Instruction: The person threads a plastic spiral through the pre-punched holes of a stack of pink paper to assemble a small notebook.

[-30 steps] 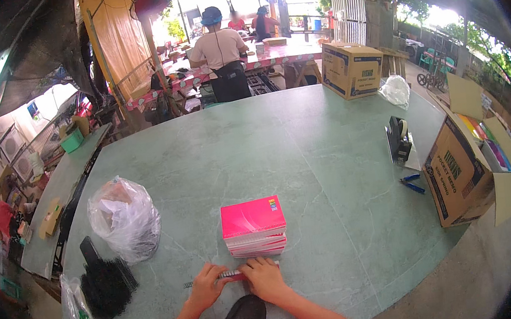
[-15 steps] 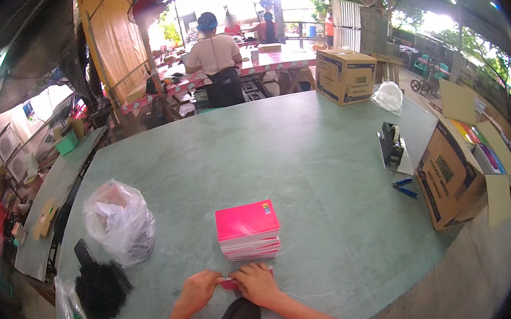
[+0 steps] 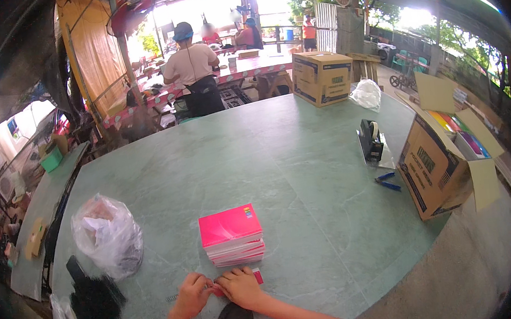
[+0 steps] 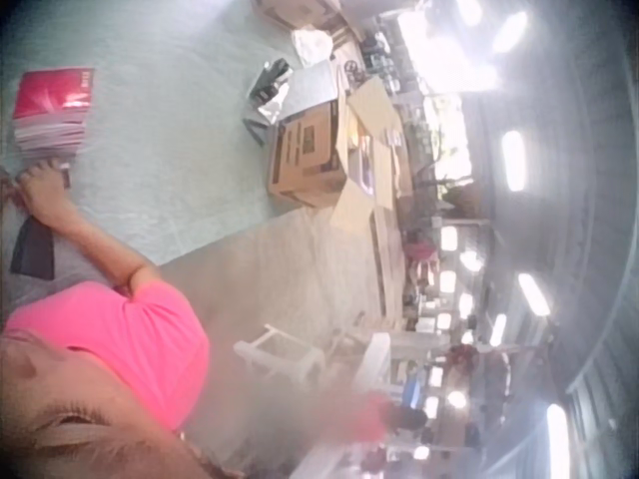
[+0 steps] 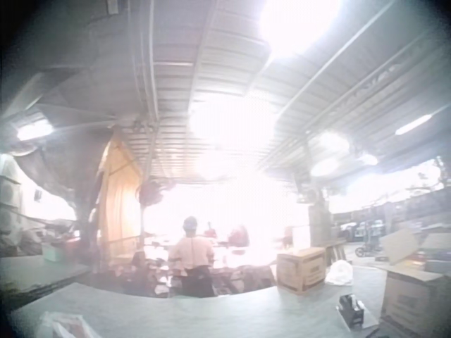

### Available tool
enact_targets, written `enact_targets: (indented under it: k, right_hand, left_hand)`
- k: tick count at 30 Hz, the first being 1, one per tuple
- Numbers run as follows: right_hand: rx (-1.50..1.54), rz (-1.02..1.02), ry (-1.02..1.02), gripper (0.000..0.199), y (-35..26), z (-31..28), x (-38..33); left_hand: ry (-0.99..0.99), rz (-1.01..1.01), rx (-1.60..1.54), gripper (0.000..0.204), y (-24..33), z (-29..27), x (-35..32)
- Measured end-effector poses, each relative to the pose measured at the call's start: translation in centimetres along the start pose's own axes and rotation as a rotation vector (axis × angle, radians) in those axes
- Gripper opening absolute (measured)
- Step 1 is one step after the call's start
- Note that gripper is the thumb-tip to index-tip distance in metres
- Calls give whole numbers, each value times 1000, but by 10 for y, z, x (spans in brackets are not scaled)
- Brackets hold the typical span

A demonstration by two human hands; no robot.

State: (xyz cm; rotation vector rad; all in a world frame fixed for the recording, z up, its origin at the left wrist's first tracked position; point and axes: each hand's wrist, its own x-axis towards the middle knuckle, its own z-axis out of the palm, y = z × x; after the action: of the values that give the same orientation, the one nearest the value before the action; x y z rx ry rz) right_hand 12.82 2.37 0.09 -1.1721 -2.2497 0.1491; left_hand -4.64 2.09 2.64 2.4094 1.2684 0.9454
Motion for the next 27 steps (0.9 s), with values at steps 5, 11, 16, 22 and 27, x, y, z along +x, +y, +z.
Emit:
enact_targets:
  k: [5, 11, 16, 22, 27]
  right_hand:
    - [17, 29, 68, 18, -2, 1, -1]
    - [34, 23, 44, 24, 1, 4, -2]
    - [79, 58, -15, 20, -2, 2, -1]
    - [239, 59, 67, 19, 0, 5, 0]
    - [388, 15, 79, 22, 8, 7, 1]
  left_hand:
    - [-225, -316, 58, 21, -6, -13, -10]
    - [-127, -259, 39, 25, 4, -18, -4]
    - [-398, -384, 204, 25, 1, -17, -7]
    - [-173, -363, 81, 27, 4, -10, -7]
    - [63, -156, 95, 28, 6, -3, -2]
